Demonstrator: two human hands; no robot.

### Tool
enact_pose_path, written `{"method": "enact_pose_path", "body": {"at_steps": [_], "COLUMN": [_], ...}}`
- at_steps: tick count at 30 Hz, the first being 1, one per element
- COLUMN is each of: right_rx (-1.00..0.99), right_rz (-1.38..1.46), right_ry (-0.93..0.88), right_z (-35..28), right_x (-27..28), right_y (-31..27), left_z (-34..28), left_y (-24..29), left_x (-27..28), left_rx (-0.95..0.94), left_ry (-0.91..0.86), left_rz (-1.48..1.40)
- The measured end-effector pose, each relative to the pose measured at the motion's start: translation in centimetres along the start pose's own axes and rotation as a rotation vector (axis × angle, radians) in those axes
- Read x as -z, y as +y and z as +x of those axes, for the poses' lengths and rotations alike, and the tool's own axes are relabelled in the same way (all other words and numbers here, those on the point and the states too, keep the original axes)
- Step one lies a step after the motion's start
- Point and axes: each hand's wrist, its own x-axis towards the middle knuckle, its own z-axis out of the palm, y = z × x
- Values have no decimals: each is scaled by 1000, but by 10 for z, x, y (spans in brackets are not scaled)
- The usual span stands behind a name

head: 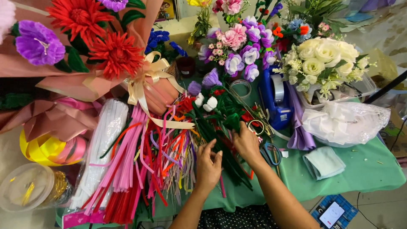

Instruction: The person arranges a bouquet of artificial flowers on a table, selecting and positioning purple, white, and red blooms. They adjust the stems and leaves to create a cohesive arrangement, working with various floral supplies visible on the workspace.

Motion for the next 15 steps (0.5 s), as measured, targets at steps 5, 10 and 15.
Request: {"method": "enact_pose_path", "body": {"at_steps": [5, 10, 15], "right_rx": [51, 72, 270], "right_rz": [-94, -115, -353], "right_ry": [-70, -65, -25], "right_z": [-25, -22, -17], "right_x": [17, 14, -5], "right_y": [-23, -22, -9], "left_z": [8, 28, 32], "left_y": [9, 15, 21], "left_x": [13, 20, 20], "left_rx": [-161, -211, -135], "left_ry": [127, 227, 107], "left_rz": [74, 228, 393]}}
